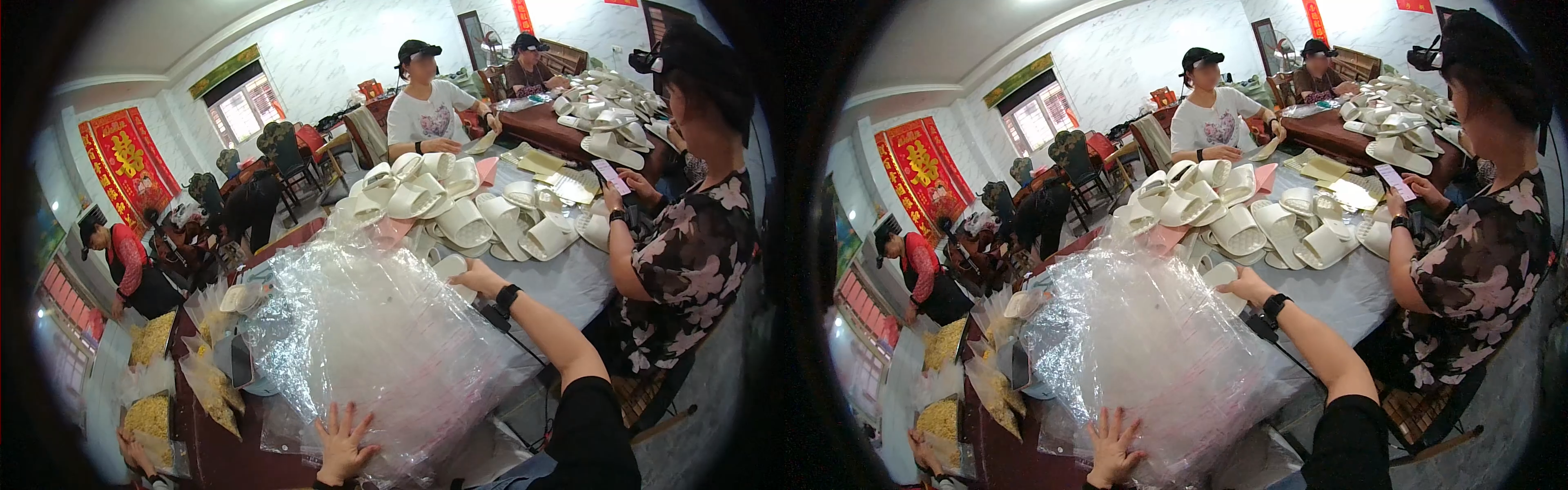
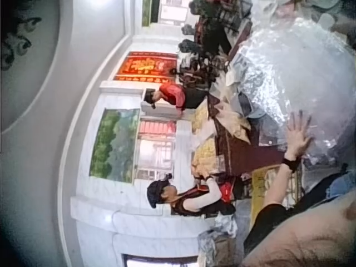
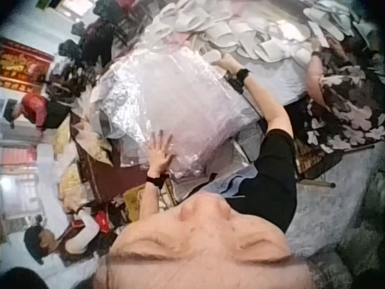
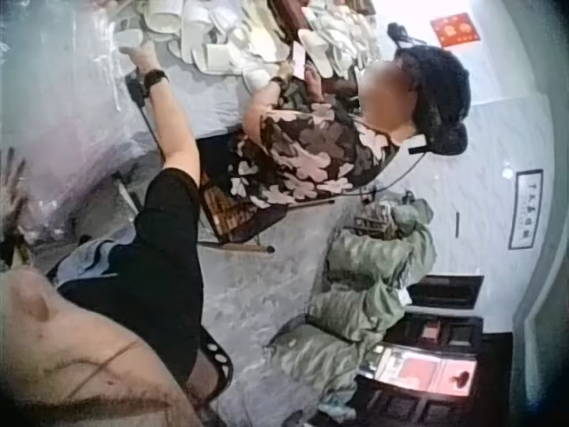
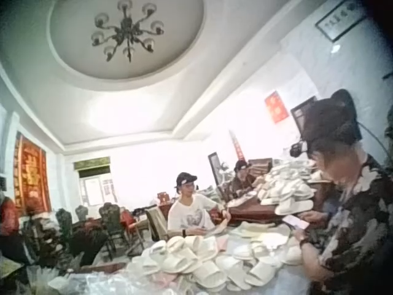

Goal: Packaging white slippers into plastic bags and placing them in a yellow crate.

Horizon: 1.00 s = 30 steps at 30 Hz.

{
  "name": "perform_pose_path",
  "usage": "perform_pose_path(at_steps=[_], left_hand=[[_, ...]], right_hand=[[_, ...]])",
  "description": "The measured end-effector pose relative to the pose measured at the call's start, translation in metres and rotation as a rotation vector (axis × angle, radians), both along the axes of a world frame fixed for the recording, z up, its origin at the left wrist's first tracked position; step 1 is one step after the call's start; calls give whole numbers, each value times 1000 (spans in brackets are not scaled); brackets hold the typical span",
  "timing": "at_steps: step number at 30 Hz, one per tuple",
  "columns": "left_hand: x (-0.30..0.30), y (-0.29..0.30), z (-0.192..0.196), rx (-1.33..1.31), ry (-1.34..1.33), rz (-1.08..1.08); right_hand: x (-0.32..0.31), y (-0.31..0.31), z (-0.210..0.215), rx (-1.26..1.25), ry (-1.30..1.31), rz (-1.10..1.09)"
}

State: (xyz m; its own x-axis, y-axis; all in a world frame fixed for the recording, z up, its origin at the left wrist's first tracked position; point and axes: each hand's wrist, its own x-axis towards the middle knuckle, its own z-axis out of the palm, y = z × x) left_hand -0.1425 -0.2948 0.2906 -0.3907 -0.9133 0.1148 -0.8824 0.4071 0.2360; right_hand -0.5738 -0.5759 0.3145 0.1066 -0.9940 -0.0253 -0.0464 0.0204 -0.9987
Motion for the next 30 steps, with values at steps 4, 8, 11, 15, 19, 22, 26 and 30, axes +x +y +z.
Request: perform_pose_path(at_steps=[4,8,11,15,19,22,26,30], left_hand=[[4,2,1,24,-21,21],[2,-4,6,47,-46,-5],[1,-6,7,39,23,6],[2,-3,9,57,7,37],[-1,-4,7,34,27,15],[0,-2,10,-18,-130,-22],[3,-3,7,-19,-79,-35],[4,-4,3,-11,-68,-29]], right_hand=[[-27,10,-15,-103,-93,-234],[-91,33,-19,-112,-220,-279],[-112,42,-12,-79,-201,-225],[-110,66,11,34,447,-406],[-148,49,-8,-253,715,-806],[-165,42,-1,-459,853,-983],[-198,11,-18,-296,948,-967],[-217,3,-14,-15,826,-605]])
